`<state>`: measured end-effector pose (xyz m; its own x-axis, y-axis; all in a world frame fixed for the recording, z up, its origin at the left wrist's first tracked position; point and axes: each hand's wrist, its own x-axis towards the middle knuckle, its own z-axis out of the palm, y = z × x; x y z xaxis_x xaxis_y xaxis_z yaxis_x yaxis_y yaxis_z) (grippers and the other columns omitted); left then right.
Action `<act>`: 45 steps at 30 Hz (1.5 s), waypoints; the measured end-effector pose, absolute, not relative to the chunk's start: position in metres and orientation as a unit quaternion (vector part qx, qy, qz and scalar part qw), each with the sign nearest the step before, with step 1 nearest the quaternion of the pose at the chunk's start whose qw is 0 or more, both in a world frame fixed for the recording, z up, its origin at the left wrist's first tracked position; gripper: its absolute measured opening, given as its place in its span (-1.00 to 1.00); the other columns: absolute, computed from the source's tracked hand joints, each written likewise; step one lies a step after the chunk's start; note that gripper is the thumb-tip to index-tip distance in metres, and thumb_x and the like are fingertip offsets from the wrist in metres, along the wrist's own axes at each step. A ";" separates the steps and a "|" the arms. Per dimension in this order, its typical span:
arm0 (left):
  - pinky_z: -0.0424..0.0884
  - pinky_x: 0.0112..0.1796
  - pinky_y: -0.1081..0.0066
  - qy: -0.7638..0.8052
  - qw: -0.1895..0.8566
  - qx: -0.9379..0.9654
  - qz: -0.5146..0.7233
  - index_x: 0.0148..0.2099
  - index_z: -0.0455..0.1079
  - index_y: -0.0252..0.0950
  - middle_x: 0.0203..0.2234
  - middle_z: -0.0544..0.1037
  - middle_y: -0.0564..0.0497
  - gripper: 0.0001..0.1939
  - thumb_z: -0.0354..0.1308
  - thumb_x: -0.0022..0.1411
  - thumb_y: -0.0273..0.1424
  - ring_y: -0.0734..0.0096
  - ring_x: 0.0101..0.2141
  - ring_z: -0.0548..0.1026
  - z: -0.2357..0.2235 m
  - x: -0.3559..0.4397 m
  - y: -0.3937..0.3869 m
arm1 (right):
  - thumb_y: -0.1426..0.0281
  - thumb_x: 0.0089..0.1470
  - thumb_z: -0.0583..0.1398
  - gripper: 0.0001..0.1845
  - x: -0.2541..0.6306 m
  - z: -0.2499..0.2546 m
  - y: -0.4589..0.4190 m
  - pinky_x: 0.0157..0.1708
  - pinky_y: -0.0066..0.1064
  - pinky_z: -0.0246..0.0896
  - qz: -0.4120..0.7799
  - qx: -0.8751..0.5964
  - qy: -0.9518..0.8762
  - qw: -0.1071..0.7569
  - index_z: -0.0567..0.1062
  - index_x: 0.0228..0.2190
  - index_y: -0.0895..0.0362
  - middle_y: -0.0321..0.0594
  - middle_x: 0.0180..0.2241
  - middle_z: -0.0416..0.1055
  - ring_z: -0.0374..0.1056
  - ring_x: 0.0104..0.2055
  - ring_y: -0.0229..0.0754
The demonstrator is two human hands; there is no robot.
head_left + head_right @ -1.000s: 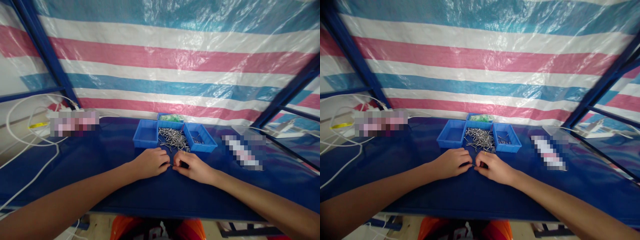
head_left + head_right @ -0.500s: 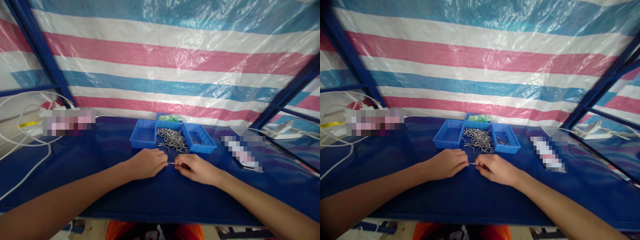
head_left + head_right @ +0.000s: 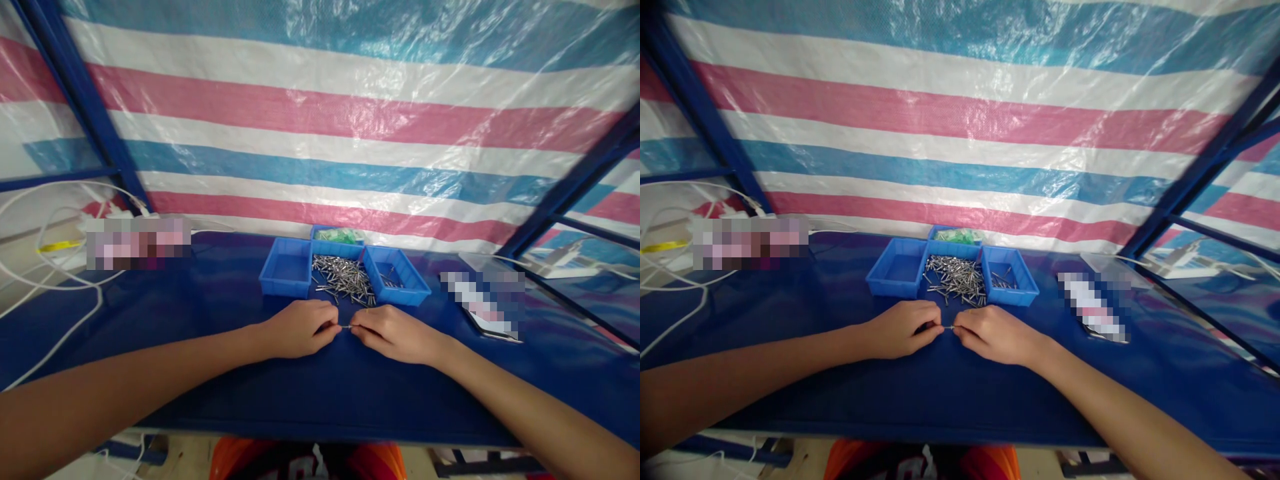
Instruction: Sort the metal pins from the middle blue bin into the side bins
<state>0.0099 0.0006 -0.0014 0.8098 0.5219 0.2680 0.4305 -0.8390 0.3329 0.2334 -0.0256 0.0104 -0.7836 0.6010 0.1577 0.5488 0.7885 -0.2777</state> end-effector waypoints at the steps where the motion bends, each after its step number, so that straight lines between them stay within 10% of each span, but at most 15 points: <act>1: 0.24 -0.35 0.49 0.250 0.127 0.944 0.176 -0.34 0.29 -0.30 -0.46 0.40 0.09 -0.86 0.00 0.28 -0.40 0.47 -0.41 0.38 -0.001 0.010 0.001 | 0.43 0.27 -0.03 -0.77 0.233 0.010 -0.026 -0.38 -0.46 0.19 0.105 -0.312 -0.937 0.117 0.39 -0.33 0.16 -0.25 -0.44 0.37 0.33 -0.42 -0.28; 45: 0.34 -0.25 0.51 0.185 0.196 0.931 0.248 -0.30 0.32 -0.30 -0.35 0.49 0.03 -0.91 0.07 0.07 -0.50 0.47 -0.35 0.45 -0.001 0.003 -0.004 | 0.24 0.31 -0.04 -0.66 0.232 0.016 -0.028 -0.35 -0.46 0.20 0.079 -0.303 -0.944 0.103 0.44 -0.22 0.18 -0.20 -0.40 0.43 0.39 -0.37 -0.24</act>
<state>0.0031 -0.0037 -0.0010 0.8090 0.4408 0.3889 0.2467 -0.8551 0.4561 0.2324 -0.0278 0.0158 -0.7948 0.5892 0.1455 0.5566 0.8032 -0.2121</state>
